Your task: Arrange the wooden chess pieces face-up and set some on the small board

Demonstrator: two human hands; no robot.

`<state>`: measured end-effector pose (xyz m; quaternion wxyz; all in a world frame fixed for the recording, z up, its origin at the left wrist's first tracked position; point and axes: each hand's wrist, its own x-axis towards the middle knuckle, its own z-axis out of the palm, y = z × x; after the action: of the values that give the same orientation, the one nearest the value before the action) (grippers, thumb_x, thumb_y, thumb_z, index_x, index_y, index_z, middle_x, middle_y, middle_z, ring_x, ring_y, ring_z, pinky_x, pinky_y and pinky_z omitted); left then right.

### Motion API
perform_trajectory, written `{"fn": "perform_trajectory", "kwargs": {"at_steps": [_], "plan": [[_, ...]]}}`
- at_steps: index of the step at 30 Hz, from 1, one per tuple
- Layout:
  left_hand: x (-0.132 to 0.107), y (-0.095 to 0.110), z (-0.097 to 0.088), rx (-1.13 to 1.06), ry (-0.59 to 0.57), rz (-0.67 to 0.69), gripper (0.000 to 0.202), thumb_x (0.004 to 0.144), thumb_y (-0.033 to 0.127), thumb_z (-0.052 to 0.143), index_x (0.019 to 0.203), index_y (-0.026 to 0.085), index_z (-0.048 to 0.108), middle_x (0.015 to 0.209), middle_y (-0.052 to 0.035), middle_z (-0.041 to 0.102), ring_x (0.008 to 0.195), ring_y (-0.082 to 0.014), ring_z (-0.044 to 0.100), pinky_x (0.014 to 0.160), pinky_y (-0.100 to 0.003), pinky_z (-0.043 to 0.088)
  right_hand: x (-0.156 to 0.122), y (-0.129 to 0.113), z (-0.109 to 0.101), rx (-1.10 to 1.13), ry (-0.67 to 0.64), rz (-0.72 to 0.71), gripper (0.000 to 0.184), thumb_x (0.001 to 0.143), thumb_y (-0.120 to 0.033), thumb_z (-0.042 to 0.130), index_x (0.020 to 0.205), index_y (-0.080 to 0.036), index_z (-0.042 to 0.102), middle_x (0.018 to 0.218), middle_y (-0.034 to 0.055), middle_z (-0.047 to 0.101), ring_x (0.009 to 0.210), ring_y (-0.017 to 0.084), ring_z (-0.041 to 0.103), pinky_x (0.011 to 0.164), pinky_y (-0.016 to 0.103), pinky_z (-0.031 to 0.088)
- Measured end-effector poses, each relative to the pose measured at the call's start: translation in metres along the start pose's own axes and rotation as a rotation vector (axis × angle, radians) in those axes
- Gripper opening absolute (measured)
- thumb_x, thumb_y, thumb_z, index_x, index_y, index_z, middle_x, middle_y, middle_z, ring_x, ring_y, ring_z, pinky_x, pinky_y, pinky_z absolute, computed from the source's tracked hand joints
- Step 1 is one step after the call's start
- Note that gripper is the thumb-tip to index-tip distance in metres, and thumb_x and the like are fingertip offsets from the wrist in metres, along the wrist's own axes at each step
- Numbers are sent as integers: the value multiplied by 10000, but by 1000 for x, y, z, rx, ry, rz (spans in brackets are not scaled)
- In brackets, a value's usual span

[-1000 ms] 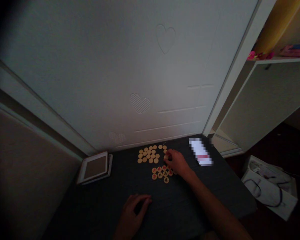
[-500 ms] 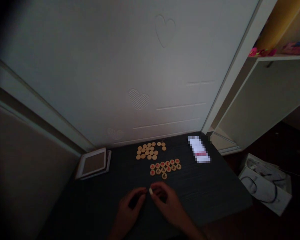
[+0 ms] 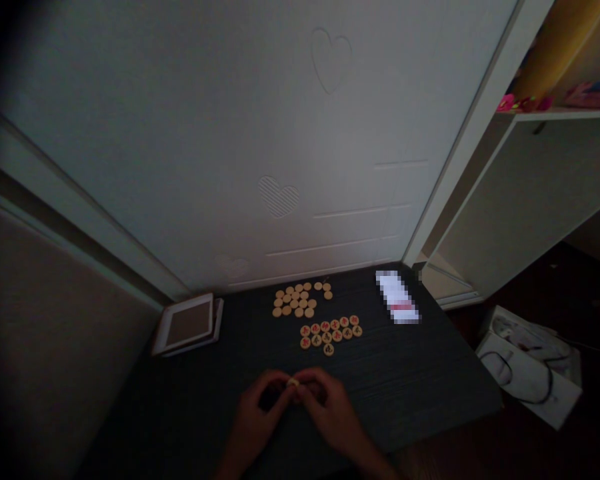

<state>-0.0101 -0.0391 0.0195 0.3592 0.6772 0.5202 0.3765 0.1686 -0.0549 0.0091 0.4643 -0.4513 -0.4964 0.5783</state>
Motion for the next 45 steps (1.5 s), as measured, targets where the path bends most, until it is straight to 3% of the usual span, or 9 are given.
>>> {"fn": "perform_trajectory", "kwargs": {"at_steps": [8, 14, 22, 32, 45], "plan": [[-2, -1, 0, -41, 0, -60, 204, 930, 425, 676, 942, 237, 753, 866, -26, 806, 822, -221, 763, 795, -313, 608, -1, -2, 0, -42, -17, -4, 315, 914, -497, 708, 1104, -247, 726, 1013, 51, 758, 936, 231, 726, 867, 359, 568], [-2, -5, 1, -9, 21, -40, 212, 942, 416, 662, 989, 239, 769, 944, -36, 817, 878, -226, 770, 829, -324, 617, 1, 5, 3, -90, 8, -83, 314, 915, -490, 707, 1125, -258, 731, 1083, 60, 717, 930, 215, 723, 849, 335, 576], [-3, -3, -2, 19, -1, -9, 237, 982, 402, 603, 1084, 273, 774, 1061, -44, 817, 985, -240, 763, 938, -372, 600, 0, -1, 2, -73, 9, -55, 323, 939, -504, 673, 1150, -265, 725, 1063, 61, 738, 943, 226, 726, 864, 355, 583], [-5, -4, -2, 15, -43, -13, 253, 942, 366, 670, 1172, 283, 736, 1037, -40, 809, 907, -219, 759, 873, -348, 612, 2, 0, 3, -3, 12, -22, 373, 922, -544, 681, 1150, -250, 708, 1075, 76, 765, 1006, 260, 731, 920, 405, 578], [-3, 1, -3, 7, -38, -4, 269, 930, 406, 678, 1155, 284, 758, 1038, -41, 817, 903, -223, 762, 868, -348, 618, 0, -2, 3, 22, 31, -11, 385, 903, -559, 698, 1122, -243, 723, 1048, 81, 778, 998, 276, 743, 922, 431, 583]]}}
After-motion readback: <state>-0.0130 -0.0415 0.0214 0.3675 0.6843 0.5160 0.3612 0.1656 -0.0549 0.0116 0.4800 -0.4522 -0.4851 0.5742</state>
